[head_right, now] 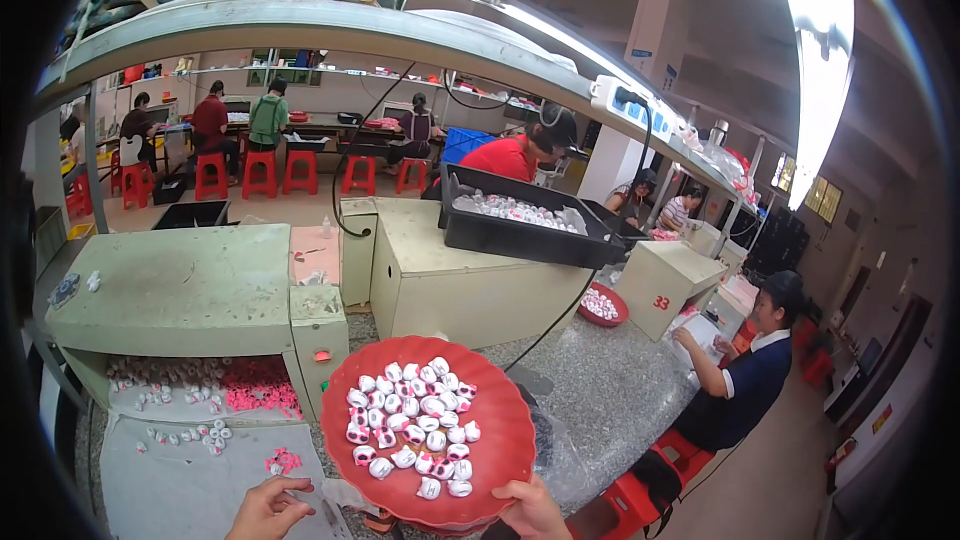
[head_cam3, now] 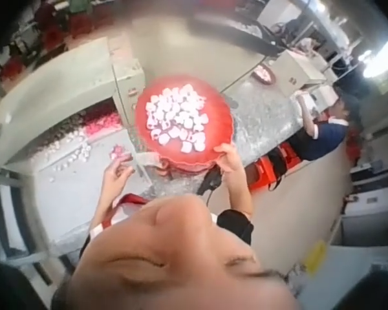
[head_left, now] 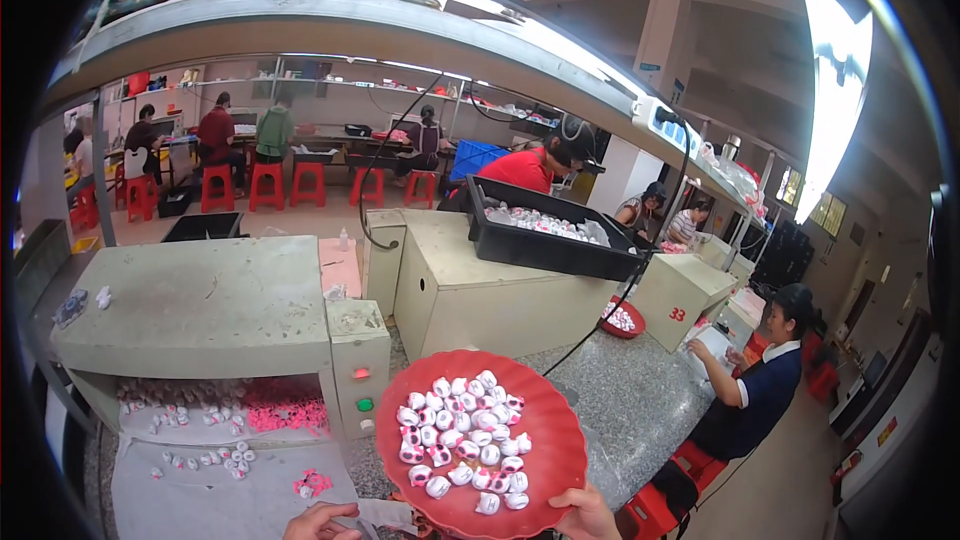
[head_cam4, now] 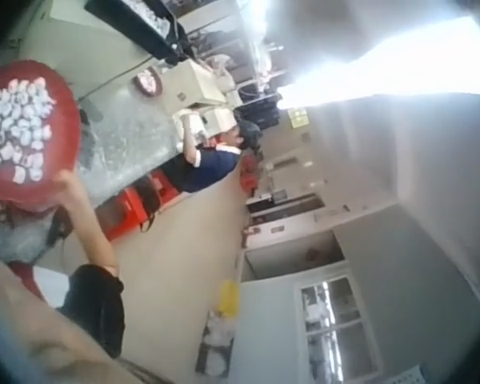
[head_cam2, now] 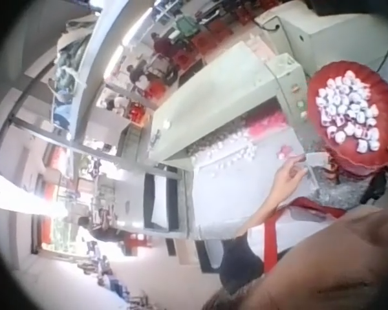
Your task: Applying glue and attaching small pink bows to white plastic toy cat heads at a factory workbench.
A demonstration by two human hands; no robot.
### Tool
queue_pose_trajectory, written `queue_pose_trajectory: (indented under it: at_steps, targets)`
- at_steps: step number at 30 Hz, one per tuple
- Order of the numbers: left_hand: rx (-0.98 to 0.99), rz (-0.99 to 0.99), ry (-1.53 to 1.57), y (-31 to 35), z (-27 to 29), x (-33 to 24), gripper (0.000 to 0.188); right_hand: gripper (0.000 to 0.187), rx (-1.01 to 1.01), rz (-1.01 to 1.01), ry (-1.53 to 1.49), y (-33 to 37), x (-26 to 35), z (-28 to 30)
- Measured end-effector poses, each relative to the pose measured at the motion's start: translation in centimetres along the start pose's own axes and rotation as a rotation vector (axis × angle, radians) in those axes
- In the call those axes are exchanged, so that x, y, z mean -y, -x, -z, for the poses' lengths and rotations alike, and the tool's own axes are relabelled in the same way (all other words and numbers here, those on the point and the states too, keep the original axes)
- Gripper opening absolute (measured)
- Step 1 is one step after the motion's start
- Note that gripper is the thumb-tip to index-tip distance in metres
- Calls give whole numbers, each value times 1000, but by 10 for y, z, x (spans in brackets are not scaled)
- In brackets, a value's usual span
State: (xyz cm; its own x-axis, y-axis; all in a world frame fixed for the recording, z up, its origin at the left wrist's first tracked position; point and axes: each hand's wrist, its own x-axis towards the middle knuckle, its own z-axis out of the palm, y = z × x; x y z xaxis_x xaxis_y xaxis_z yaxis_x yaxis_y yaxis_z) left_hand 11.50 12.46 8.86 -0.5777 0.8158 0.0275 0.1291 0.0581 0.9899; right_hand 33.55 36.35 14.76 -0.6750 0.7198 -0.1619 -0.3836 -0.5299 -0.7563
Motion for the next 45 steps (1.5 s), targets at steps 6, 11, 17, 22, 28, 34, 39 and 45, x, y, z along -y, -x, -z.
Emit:
queue_pose_trajectory:
  at_steps: [6,11,17,22,28,34,39,45]
  targets:
    - [70,38,-32,-7,-7,2,27,58,15,30,-24,19,18,37]
    - [60,32,-94,-14,-35,-8,23,54,-148,225,-95,34,55,77]
    - [83,-117,-262,-18,-40,-26,25,41,-313,411,235,31,117,91]
    - [-6,-81,-160,-15,-33,-11,23,46,-238,298,243,21,151,53]
    - [-35,-114,-188,-9,-23,-12,24,43,67,166,139,-62,151,-35]
    - [-150,-80,-167,2,-6,-13,23,45,230,166,171,-178,183,-102]
    - [-286,-34,-118,15,16,13,21,46,-4,376,234,-232,197,-157]
    - [-338,-1,-77,13,30,40,17,40,-66,371,116,-295,229,-163]
